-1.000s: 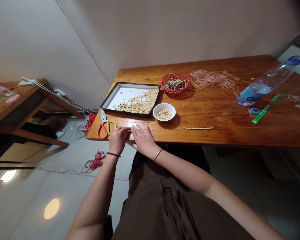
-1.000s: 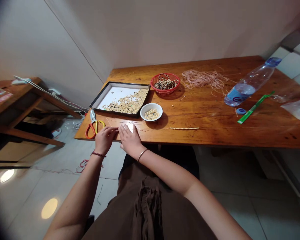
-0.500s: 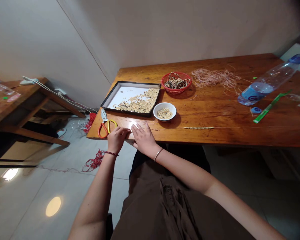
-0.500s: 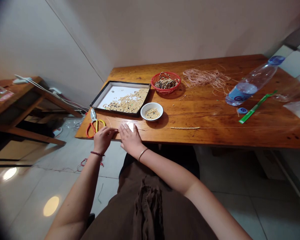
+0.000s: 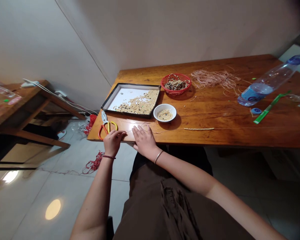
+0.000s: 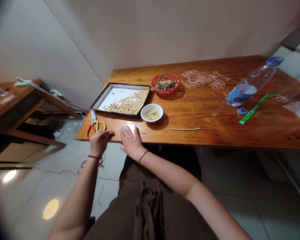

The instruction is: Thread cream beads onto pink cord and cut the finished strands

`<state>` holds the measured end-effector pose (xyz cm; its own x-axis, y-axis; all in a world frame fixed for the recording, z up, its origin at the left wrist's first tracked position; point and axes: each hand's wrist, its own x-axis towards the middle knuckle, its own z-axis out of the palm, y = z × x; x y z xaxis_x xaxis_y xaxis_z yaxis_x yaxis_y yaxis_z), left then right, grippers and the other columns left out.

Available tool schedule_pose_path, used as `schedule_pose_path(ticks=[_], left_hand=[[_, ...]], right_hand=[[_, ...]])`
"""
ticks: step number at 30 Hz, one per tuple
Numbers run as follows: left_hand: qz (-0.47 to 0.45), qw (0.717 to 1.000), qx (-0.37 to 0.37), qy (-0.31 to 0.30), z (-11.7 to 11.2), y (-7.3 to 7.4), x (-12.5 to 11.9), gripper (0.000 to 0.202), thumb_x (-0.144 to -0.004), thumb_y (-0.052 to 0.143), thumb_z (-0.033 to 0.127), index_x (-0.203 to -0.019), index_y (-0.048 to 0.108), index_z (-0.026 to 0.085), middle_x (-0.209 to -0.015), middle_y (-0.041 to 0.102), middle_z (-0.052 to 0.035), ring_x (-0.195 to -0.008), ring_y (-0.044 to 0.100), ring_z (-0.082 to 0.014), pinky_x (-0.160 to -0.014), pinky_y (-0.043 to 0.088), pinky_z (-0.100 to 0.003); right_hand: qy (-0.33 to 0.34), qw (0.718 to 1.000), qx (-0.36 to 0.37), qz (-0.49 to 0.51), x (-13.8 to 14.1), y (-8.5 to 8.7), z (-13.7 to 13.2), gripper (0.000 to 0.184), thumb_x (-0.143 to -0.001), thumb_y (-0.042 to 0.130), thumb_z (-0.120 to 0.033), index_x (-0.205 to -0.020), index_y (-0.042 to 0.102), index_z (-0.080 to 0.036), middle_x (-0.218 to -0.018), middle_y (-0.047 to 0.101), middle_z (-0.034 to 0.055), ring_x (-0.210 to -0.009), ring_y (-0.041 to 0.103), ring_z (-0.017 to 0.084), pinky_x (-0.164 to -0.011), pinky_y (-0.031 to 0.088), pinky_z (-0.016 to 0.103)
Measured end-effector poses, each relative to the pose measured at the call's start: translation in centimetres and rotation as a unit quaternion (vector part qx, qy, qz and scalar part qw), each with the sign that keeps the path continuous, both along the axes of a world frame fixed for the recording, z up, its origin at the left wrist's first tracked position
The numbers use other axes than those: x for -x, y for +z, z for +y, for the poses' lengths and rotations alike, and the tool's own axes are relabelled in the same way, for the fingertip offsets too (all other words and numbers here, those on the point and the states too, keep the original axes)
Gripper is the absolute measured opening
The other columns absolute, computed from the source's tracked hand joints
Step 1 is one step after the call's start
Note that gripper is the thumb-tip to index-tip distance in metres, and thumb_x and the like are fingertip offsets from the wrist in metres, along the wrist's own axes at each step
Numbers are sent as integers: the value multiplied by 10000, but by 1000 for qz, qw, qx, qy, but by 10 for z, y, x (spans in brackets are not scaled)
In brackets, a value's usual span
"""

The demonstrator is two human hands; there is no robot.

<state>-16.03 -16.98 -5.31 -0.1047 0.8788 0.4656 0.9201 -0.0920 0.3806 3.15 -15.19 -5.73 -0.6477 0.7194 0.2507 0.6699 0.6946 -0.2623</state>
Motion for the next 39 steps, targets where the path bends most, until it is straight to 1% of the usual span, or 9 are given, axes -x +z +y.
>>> schedule_pose_path(ticks=[5, 9, 16, 20, 22, 25, 29, 36, 39], left_hand=[[-15, 1000, 5, 21, -1, 0, -1, 283, -845, 579, 441, -865, 732, 203, -787, 665, -24, -647, 593, -119, -606, 443, -221], [-18, 1000, 5, 24, -1, 0, -2, 280, -851, 574, 436, -857, 727, 202, -804, 675, -27, -655, 600, -121, -613, 444, -223], [-19, 1000, -1, 15, 0, 1, -2, 274, -854, 577, 426, -850, 724, 195, -800, 678, -25, -656, 601, -117, -603, 442, -217], [-18, 1000, 3, 8, 3, 3, -2, 257, -851, 585, 406, -834, 722, 190, -786, 673, -22, -650, 595, -116, -604, 443, -215], [-10, 1000, 7, 19, 4, 4, -5, 245, -847, 592, 396, -825, 720, 189, -780, 673, -22, -648, 592, -120, -609, 441, -221], [2, 999, 2, 53, 7, 4, -10, 233, -833, 609, 393, -815, 718, 189, -772, 673, -25, -650, 595, -132, -622, 438, -235], [-1, 996, -5, 86, 13, 3, -14, 224, -828, 615, 385, -816, 717, 186, -775, 673, -27, -642, 598, -135, -621, 433, -239], [0, 995, -28, 101, 17, 2, -15, 253, -844, 587, 403, -841, 717, 185, -792, 656, -33, -633, 578, -132, -636, 431, -246], [-5, 994, -47, 98, 18, 1, -16, 264, -854, 571, 405, -858, 712, 182, -805, 648, -39, -635, 571, -132, -636, 438, -249]], right_hand=[[-39, 999, 11, 8, -4, -7, -7, 698, -854, 515, -314, -1454, 268, -56, -1526, 239, 169, -1405, 202, 287, -1111, 75, 616], [-48, 999, 15, 8, -8, -11, -10, 680, -862, 499, -291, -1463, 261, -78, -1535, 219, 159, -1420, 169, 278, -1116, 46, 611], [-61, 998, 23, -2, -10, -11, -11, 684, -859, 481, -264, -1468, 242, -65, -1543, 194, 152, -1425, 143, 278, -1112, 34, 618], [-58, 998, 19, -6, -14, -10, -12, 669, -861, 456, -237, -1468, 238, -59, -1544, 197, 143, -1423, 146, 273, -1117, 28, 610], [-55, 998, 18, -5, -15, -9, -12, 668, -860, 450, -234, -1467, 236, -54, -1543, 206, 140, -1420, 152, 274, -1119, 32, 607], [-53, 998, 16, -3, -15, -9, -11, 675, -855, 453, -235, -1466, 235, -49, -1540, 217, 143, -1414, 166, 279, -1121, 42, 603], [-52, 999, 11, 1, -14, -10, -11, 679, -848, 465, -238, -1463, 247, -48, -1537, 228, 147, -1409, 173, 286, -1121, 44, 601], [-50, 999, -4, 6, -14, -11, -11, 686, -847, 483, -254, -1458, 253, -43, -1532, 245, 147, -1401, 188, 289, -1120, 56, 606], [-51, 999, -5, 5, -13, -12, -11, 689, -850, 486, -267, -1459, 251, -47, -1531, 247, 150, -1401, 189, 288, -1119, 70, 603]])
